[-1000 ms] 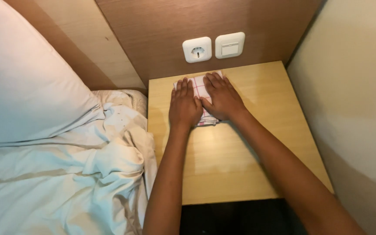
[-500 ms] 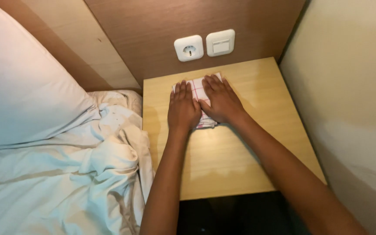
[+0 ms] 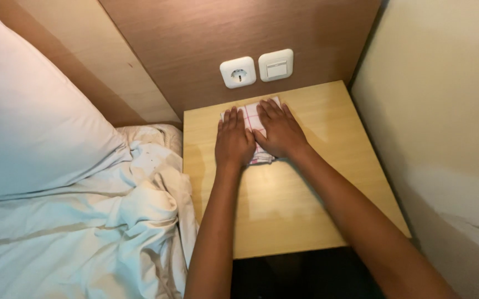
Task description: The person cleans a wooden nightstand next to a bed using a small cloth. They wipe the surface thoroughly, then move to the second nightstand on the other side of the bed and repeat the cleaning process.
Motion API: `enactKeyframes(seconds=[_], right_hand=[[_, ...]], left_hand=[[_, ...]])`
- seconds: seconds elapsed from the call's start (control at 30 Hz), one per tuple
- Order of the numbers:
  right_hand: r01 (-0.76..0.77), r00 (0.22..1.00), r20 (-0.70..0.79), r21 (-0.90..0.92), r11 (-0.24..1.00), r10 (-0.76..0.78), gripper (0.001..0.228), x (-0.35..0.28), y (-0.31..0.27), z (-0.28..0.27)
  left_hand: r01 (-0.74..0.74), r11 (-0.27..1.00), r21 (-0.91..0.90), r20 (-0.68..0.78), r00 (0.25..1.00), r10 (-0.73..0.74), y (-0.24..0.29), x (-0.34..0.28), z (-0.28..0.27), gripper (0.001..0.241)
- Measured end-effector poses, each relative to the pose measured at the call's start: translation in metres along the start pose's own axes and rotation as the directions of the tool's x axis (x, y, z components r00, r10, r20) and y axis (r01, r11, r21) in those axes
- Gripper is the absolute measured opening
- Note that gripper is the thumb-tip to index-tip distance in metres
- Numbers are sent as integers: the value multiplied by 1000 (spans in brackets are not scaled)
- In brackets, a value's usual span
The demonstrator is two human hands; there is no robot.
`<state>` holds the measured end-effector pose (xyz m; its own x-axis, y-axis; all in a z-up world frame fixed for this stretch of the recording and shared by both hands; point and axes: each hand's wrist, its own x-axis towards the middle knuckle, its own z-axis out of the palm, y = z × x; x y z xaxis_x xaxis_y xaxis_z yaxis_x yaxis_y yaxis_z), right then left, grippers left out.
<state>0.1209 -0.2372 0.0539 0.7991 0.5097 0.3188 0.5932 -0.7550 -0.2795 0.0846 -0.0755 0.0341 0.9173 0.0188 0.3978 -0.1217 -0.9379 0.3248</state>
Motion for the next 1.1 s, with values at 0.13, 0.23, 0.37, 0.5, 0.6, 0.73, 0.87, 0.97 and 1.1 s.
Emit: enactKeyframes(seconds=[0.13, 0.23, 0.37, 0.5, 0.6, 0.73, 0.87, 0.97, 1.1], right_hand=[[19, 1000, 10, -15, 1000, -18, 75, -17, 5, 0], [28, 999, 34, -12, 1000, -27, 75, -17, 8, -5], [34, 999, 24, -21, 999, -34, 74, -8, 13, -1], [39, 999, 13, -29, 999, -38, 75, 1, 16, 0], [2, 1000, 27, -19, 1000, -1, 75, 5, 14, -7], [-4, 1000, 28, -30, 1000, 5, 75, -4, 13, -6], [0, 1000, -10, -19, 1000, 0, 73, -15, 15, -6], [3, 1000, 1, -16, 1000, -3, 73, -19, 15, -9], [22, 1000, -5, -55, 998, -22, 73, -12, 22, -4]], left_hand=[[5, 1000, 7, 13, 1000, -5, 13, -12, -1, 61], [15, 1000, -5, 7, 1000, -15, 17, -12, -2, 62], [14, 1000, -10, 6, 1000, -14, 14, -3, 3, 63], [19, 1000, 0, 13, 1000, -19, 11, 9, 7, 63], [11, 1000, 14, 11, 1000, -11, 9, 14, 9, 63], [-1, 1000, 8, 4, 1000, 1, 13, 7, 6, 62], [-7, 1000, -13, 9, 1000, 7, 22, -1, 4, 61], [-8, 1000, -17, 14, 1000, 8, 25, -4, 6, 61], [-11, 1000, 2, 15, 1000, 11, 24, 3, 5, 61]])
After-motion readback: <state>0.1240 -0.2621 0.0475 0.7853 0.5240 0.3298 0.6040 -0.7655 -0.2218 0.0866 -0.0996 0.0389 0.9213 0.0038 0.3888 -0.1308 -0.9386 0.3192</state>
